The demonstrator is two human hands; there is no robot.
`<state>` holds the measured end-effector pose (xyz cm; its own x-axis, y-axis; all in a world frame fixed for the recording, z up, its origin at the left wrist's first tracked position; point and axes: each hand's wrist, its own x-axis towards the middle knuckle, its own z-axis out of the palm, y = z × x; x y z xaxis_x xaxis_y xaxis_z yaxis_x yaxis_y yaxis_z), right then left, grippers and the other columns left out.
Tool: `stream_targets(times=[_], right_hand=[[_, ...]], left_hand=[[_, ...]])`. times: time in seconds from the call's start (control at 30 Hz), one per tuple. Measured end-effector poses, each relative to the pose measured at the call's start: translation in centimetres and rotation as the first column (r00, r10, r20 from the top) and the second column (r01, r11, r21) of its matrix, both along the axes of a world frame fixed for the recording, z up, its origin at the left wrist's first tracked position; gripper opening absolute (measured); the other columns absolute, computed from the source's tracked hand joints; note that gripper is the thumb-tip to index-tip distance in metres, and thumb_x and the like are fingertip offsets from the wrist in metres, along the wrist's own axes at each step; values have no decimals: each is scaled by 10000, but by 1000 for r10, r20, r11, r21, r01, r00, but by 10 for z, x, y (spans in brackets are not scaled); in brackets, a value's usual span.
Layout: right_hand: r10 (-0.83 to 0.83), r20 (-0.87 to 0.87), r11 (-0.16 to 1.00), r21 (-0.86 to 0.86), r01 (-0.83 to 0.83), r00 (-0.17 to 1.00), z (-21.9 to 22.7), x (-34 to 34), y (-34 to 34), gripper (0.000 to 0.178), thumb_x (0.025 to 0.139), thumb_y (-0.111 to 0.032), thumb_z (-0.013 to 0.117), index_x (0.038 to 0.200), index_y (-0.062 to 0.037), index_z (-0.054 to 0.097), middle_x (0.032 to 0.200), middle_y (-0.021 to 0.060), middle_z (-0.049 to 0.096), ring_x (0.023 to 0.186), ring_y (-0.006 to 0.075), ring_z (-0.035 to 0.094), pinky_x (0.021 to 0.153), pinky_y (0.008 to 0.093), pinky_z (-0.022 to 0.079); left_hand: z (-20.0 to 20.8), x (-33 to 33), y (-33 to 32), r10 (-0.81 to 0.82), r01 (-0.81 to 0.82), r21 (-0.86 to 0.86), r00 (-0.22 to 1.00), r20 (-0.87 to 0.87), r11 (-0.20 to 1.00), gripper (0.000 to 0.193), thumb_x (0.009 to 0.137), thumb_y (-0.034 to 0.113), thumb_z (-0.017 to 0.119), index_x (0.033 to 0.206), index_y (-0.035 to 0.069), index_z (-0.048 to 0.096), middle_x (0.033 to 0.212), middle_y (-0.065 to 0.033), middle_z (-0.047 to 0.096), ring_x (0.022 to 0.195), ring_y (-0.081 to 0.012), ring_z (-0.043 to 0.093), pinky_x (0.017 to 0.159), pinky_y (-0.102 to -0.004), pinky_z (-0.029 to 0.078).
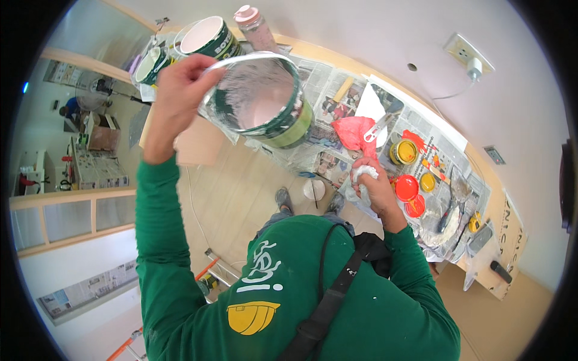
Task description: The person pours paint from a large bucket into a yellow paint tray and mixes it with a brush. They then rinse the brush in a sink.
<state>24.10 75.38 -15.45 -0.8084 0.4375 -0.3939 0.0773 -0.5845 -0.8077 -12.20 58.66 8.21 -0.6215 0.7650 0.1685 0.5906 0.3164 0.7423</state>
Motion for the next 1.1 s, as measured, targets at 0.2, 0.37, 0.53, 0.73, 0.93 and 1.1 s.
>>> stream_targets(times=[0.2, 0.37, 0.53, 0.73, 0.93, 1.1], right_hand=[[179, 19, 960, 215, -179, 984, -11, -56, -33, 172, 943, -183, 649, 1048, -51, 688, 920, 19, 649, 770, 112, 611, 672, 269, 490], [304, 106, 940, 126, -317, 947, -6, -126, -63, 341, 1023, -350, 547, 1012, -54, 717, 972, 28, 656, 914, 117, 597, 835, 271, 478], [386, 178, 876, 236, -420, 905, 14, -222, -146, 333, 1031, -291, 502, 1097, -51, 722, 1062, 40, 673, 990, 134, 587, 936, 281, 455], [482, 247, 696, 475, -538, 841, 13, -327, -243, 305, 1025, -231, 534, 1210, -49, 693, 1151, 52, 696, 1133, 173, 605, 1033, 332, 458], [624, 327, 457, 584, -671, 710, 32, -445, -306, 336, 1013, -310, 559, 1158, -52, 716, 1097, 124, 717, 1066, 233, 636, 976, 382, 492], [712, 278, 333, 675, -658, 645, -11, -521, -346, 362, 1034, -316, 555, 1207, -42, 714, 1135, 148, 739, 1075, 243, 660, 989, 379, 497]], left_hand=[[80, 1, -129, 286, -285, 42, 957, -42, 958, 152, 970, 159, 740, 1046, 28, 738, 800, 80, 601, 690, 6, 453, 592, -189, 310], [78, -19, -240, 364, -352, 131, 928, -83, 927, 111, 967, 130, 736, 1004, 26, 724, 786, 84, 585, 683, -3, 440, 605, -189, 318], [35, -64, -360, 423, -425, 38, 904, 57, 904, 109, 937, 112, 755, 959, 11, 720, 778, 63, 604, 703, -43, 493, 646, -223, 393], [-29, -125, -503, 509, -503, -105, 860, 36, 858, 166, 929, 141, 751, 953, -17, 707, 763, 10, 617, 715, -84, 517, 640, -246, 423], [-75, -164, -646, 677, -665, -139, 734, 64, 734, 148, 976, 133, 703, 992, -14, 692, 787, -2, 623, 723, -88, 527, 647, -251, 428], [-95, -192, -710, 783, -769, -206, 622, -21, 605, 155, 961, 147, 727, 979, -4, 699, 754, 22, 588, 693, -76, 498, 625, -241, 403]])
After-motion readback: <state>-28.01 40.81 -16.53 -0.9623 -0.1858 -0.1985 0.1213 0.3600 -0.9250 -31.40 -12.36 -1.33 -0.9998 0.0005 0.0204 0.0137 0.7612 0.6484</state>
